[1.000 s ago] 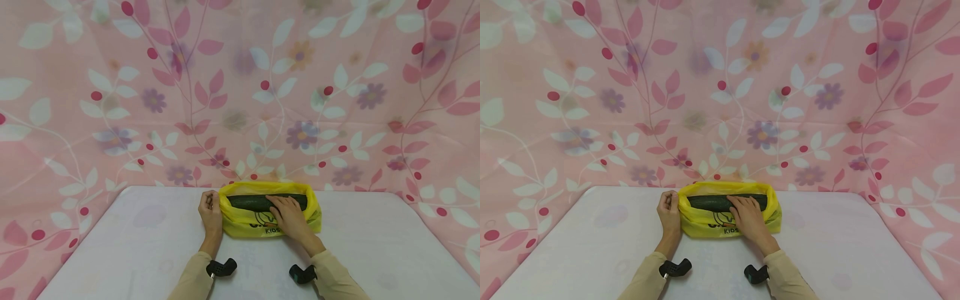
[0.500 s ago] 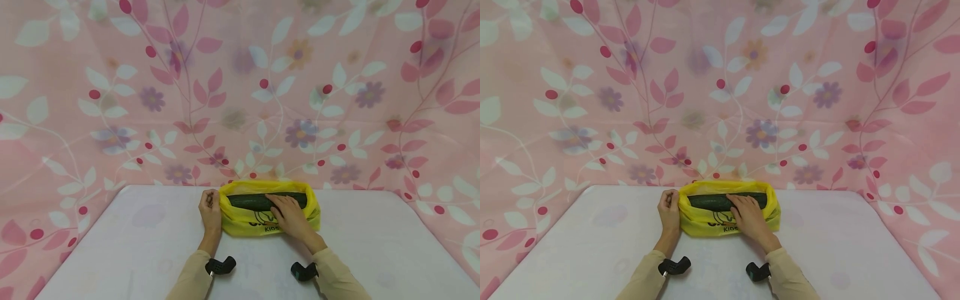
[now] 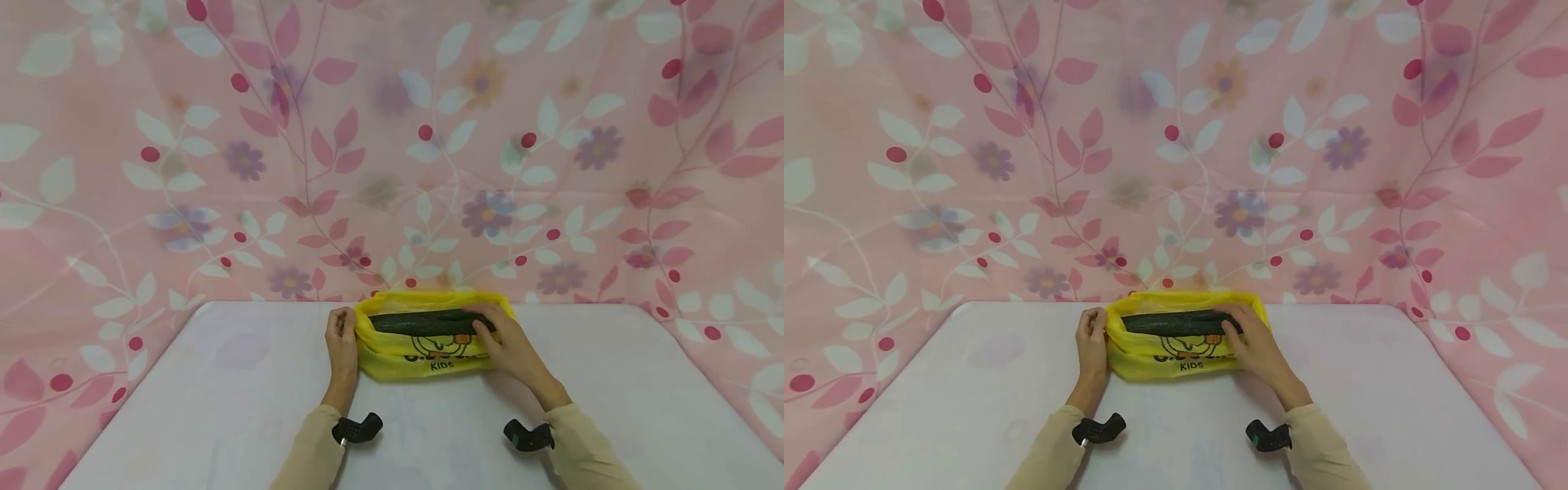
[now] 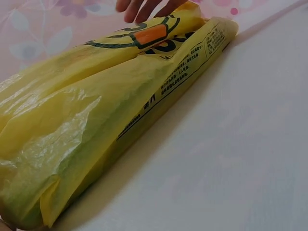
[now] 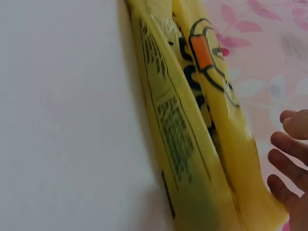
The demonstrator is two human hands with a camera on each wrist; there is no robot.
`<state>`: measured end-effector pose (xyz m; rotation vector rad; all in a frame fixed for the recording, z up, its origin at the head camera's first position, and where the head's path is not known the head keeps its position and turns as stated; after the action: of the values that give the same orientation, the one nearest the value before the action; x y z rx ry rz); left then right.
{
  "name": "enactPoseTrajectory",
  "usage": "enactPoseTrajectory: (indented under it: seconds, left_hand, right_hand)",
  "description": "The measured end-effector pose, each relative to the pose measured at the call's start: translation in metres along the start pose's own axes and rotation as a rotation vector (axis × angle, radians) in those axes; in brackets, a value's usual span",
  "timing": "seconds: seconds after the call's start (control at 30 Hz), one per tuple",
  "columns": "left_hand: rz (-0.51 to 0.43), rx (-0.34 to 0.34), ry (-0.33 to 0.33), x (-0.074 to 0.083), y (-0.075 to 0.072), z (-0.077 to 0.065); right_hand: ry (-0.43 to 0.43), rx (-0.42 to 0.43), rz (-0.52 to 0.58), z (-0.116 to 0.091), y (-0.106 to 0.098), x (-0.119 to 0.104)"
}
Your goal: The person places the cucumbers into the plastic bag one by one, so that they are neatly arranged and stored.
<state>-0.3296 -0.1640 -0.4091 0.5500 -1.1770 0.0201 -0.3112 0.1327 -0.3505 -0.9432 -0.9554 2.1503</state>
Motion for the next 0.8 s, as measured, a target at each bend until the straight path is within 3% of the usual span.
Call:
enactPoseTrajectory:
  seconds: [0.13, 0.4, 0.63, 0.8]
  left_hand:
    - [0.031, 0.012, 0.000, -0.013, -0.007, 0.006]
    - [0.198, 0.004, -0.005, -0.006, -0.018, 0.004]
    - [0.344, -0.095, 0.026, 0.002, -0.019, 0.007]
    - [0.497, -0.160, 0.022, 0.005, -0.028, -0.002]
  right_hand:
    - [-0.014, 0.062, -0.037, -0.011, -0.013, 0.007]
    - [0.057, 0.181, -0.042, -0.032, -0.029, 0.031]
    - [0.107, 0.138, -0.091, -0.037, -0.039, 0.036]
    - [0.135, 0.054, -0.153, -0.048, -0.040, 0.033]
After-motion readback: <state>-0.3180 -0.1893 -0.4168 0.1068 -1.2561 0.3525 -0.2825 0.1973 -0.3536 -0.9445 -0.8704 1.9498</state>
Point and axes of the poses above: each hand's wrist, its own z-axis towards the middle knuckle, its own y-axis out of the palm, x = y × z, the point moved 9 cm from there along z, towards the middle knuckle, and after that the axes turned 13 degrees about -z, right-handed, at the moved point
